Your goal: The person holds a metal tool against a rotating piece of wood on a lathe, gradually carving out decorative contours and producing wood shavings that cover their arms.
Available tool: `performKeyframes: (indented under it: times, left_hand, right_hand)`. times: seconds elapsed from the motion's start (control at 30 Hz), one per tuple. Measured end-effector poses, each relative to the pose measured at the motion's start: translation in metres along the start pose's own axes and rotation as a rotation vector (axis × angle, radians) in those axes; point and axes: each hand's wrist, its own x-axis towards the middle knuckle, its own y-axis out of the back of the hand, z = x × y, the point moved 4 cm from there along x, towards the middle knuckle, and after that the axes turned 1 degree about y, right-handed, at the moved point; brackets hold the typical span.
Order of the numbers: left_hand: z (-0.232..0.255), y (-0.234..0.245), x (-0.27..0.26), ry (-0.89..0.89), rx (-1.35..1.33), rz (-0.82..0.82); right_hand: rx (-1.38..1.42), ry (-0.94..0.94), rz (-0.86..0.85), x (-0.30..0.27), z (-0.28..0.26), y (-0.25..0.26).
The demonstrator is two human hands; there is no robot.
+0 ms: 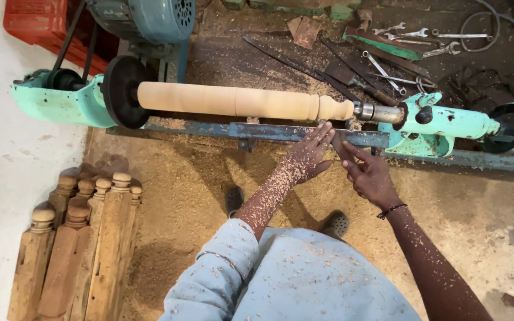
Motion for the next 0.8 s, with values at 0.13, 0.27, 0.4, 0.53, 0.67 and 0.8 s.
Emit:
performKeyframes:
  times: [0.13,0.27,0.4,0.53,0.67,0.8]
  left_hand:
    - [-0.004,-0.003,-0.001,-0.004,-0.021,-0.01]
    - [-0.008,-0.003,-0.002,-0.03,-0.03,-0.03]
    - [-0.01,0.002,-0.003,-0.042,-0.058,-0.045]
    - [-0.011,0.007,-0.007,-0.077,-0.02,-0.05]
    - [-0.014,0.007,-0.005,-0.086,-0.012,-0.067]
    - [-0.015,0.005,-0.01,-0.107,-0.017,-0.026]
  right_hand:
    - [0.044,-0.029,0.045,-0.006,-0.001,-0.011]
    - [0.08,-0.051,0.072,-0.013,-0.004,-0.022]
    - [0.137,-0.053,0.113,-0.018,-0.009,-0.032]
    - [0.141,-0.087,0.159,-0.02,-0.009,-0.041]
    - [0.18,-0.075,0.188,-0.019,-0.009,-0.047]
    - [0.237,-0.036,0.211,-0.024,-0.007,-0.056]
